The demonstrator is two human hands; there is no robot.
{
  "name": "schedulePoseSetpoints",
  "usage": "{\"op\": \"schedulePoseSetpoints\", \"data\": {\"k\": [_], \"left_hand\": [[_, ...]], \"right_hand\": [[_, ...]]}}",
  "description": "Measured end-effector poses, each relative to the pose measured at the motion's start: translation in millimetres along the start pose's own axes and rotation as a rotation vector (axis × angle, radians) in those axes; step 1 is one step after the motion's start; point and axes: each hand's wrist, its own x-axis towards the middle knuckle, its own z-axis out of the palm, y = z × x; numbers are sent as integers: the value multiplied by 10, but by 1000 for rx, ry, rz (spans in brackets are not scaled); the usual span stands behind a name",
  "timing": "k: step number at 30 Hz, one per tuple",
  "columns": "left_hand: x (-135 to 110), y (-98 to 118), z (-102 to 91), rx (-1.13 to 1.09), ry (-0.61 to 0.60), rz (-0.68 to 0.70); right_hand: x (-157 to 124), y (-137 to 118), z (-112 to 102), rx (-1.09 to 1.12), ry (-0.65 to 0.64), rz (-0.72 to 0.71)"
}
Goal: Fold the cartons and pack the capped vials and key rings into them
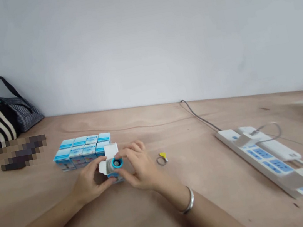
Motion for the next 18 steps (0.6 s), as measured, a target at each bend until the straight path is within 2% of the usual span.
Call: {"op": "schedulePoseSetpoints", "data": {"k": [4,8,11,12,14,16,18], "left_hand": [[-2,0,5,13,3,18],[-4,0,3,8,0,24],[-8,-4,-4,13,-18,22],[-9,-6,-7,18,-26,19],[-12,-7,-12,30,-37,8],[-15,-5,-14,38,-44,-5],[-16,0,-14,42,-47,-12]], "right_hand": [[-20,19,85,-40,-71,59],[-41,12,156,-75,-156,32],[-44,85,110,-104,-126,92],[-43,134,63,-149,-101,168],[-43,267,-73,-327,-92,407],[-60,426,-245,-591,-233,713],[-98,585,-410,-683,-441,1008]]}}
